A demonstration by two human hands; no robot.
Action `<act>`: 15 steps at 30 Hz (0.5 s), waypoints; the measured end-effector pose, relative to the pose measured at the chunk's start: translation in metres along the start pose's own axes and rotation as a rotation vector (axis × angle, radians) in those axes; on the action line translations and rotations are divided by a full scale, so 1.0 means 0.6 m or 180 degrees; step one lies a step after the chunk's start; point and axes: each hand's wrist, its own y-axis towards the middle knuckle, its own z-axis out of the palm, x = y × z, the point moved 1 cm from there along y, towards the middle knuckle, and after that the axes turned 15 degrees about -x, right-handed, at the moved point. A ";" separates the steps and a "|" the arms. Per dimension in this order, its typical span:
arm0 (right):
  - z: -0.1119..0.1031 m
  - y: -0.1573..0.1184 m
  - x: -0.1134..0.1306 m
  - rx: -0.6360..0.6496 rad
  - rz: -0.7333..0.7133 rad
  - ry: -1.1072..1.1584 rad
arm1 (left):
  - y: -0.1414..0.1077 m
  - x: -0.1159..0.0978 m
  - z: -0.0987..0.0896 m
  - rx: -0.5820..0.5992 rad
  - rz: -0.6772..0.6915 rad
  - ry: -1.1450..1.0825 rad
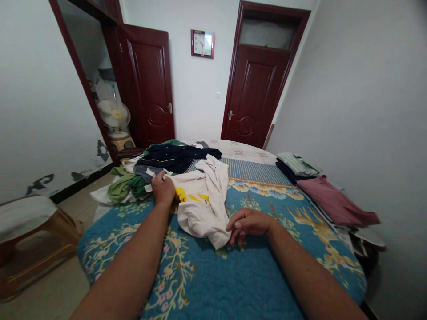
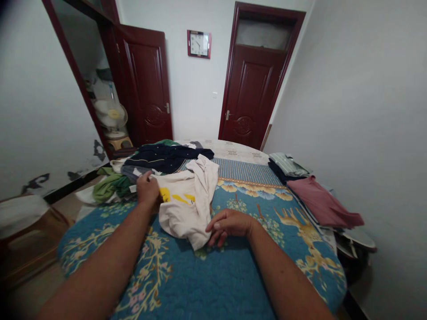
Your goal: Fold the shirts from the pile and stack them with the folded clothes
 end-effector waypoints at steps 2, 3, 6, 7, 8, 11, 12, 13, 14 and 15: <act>-0.008 -0.003 -0.001 -0.0181 -0.0094 0.0051 | -0.020 -0.030 -0.002 -0.0081 0.0517 0.0227; -0.011 -0.004 0.000 -0.0271 -0.0145 0.0069 | -0.030 -0.046 -0.004 -0.0041 0.0799 0.0252; -0.012 -0.007 0.005 -0.0443 -0.0235 0.0031 | -0.064 -0.091 -0.007 0.0826 0.1383 0.0136; -0.010 -0.007 0.008 -0.0501 -0.0281 0.0018 | -0.079 -0.101 -0.005 0.1286 0.1411 0.0129; -0.009 -0.007 0.010 -0.0567 -0.0338 0.0015 | -0.095 -0.108 -0.003 0.1725 0.1367 0.0161; -0.008 -0.006 0.017 -0.0879 -0.0593 0.0085 | -0.142 -0.120 0.013 0.2643 0.0858 0.0254; -0.009 -0.006 0.019 -0.0984 -0.0669 0.0122 | -0.155 -0.121 0.021 0.2830 0.0578 0.0205; -0.010 -0.006 0.020 -0.1080 -0.0732 0.0160 | -0.165 -0.123 0.029 0.2962 0.0273 0.0116; -0.013 -0.006 0.021 -0.1161 -0.0781 0.0195 | -0.172 -0.124 0.038 0.3042 -0.0009 -0.0003; -0.015 -0.005 0.021 -0.1224 -0.0816 0.0223 | -0.175 -0.125 0.046 0.3075 -0.0241 -0.0134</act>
